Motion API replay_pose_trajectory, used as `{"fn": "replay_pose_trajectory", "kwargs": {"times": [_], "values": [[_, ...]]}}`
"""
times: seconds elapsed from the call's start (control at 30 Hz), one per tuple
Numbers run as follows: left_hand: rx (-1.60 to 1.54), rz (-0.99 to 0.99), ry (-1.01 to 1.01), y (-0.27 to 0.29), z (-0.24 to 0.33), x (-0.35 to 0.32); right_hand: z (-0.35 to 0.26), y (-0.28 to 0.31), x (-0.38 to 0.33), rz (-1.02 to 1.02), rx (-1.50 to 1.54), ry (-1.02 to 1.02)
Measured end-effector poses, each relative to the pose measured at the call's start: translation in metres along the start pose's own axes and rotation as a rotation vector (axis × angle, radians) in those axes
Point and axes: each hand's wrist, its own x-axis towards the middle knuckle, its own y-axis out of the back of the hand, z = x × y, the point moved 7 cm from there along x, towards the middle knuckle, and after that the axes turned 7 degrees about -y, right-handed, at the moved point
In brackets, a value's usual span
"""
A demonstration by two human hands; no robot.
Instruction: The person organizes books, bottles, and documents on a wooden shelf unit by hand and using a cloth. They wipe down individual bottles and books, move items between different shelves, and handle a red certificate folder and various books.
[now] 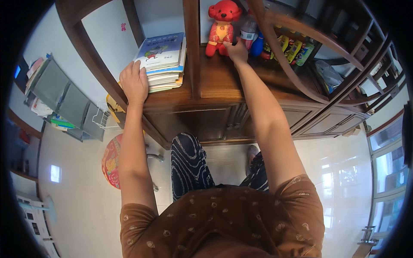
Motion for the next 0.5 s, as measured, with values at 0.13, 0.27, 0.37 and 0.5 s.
{"fn": "replay_pose_trajectory", "kwargs": {"times": [0.13, 0.27, 0.37, 0.5], "values": [[0.037, -0.039, 0.032, 0.007, -0.014, -0.010, -0.016, -0.032, 0.002, -0.098, -0.053, -0.057], [-0.014, -0.021, 0.034, -0.006, 0.001, 0.002, 0.013, -0.041, 0.036, -0.163, 0.082, 0.006], [-0.028, 0.017, 0.014, -0.005, -0.001, -0.001, 0.001, -0.046, 0.020, -0.084, 0.073, 0.115], [-0.008, 0.001, 0.031, -0.002, -0.005, -0.004, -0.028, -0.054, -0.007, -0.073, 0.096, 0.077]]}}
